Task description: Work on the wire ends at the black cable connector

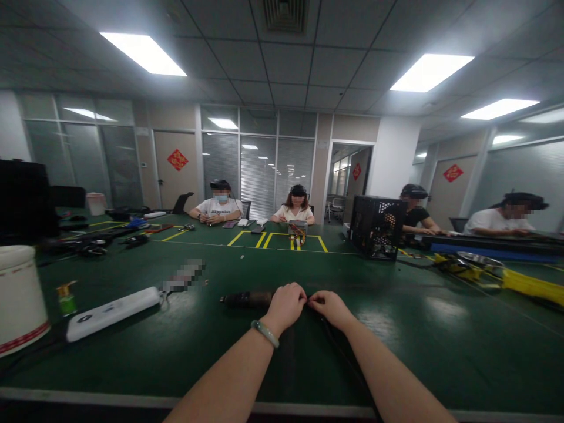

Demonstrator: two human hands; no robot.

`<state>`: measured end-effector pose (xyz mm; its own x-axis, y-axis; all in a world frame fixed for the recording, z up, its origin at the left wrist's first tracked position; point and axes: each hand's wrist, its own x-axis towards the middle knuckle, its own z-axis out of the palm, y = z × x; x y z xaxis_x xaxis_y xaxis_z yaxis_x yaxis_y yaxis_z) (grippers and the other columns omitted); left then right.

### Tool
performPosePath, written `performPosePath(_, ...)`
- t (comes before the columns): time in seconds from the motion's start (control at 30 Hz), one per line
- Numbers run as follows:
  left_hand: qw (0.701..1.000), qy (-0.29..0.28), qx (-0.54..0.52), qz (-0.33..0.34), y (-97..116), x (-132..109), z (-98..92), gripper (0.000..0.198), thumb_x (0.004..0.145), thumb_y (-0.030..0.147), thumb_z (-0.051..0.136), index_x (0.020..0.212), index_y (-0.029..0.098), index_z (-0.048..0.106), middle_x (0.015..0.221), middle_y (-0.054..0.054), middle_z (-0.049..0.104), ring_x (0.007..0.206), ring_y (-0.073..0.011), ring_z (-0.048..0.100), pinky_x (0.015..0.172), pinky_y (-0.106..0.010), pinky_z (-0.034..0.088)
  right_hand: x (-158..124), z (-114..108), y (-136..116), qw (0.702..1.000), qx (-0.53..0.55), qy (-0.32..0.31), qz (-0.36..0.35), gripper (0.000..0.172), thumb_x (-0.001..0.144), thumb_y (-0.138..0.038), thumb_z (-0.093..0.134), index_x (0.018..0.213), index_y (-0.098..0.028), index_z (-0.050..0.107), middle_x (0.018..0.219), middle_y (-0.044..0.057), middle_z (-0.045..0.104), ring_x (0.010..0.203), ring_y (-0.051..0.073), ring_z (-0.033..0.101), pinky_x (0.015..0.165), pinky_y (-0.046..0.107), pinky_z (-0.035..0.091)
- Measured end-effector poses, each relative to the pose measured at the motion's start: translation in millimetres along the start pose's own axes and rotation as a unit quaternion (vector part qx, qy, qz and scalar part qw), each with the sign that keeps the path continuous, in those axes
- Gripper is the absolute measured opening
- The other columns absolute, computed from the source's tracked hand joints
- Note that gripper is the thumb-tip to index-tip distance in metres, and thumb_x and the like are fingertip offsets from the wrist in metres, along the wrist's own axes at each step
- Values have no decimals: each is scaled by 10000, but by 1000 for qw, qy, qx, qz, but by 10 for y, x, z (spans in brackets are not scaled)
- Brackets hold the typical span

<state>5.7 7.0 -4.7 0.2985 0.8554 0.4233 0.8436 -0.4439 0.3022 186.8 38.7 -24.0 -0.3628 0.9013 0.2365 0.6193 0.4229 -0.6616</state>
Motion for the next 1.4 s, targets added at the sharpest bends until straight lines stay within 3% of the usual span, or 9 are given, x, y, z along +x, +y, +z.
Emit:
performPosePath(0.53,1000,-1,3,-3,-1,12,17,158,863,275,482,881,212,626,956,-31,609,929,-180,545,858,-317,382,-1,-20,-7,999,37,0,-5,248,781,-371,582,854,-181,725,814,30,707,728,173,620,699,255,448)
performPosePath(0.83,1000,-4,9,4,-2,13,9,158,870,282,473,874,210,614,966,-31,605,934,-182,543,842,-316,387,19,17,16,999,23,6,35,170,738,-307,625,804,-174,708,762,25,701,690,158,615,626,234,429)
performPosePath(1.4,1000,-8,13,-9,41,6,-20,172,862,284,468,882,200,617,964,-40,608,925,-178,540,837,-310,390,27,42,49,1000,16,4,17,173,766,-307,601,802,-184,717,737,12,689,664,145,591,598,230,396)
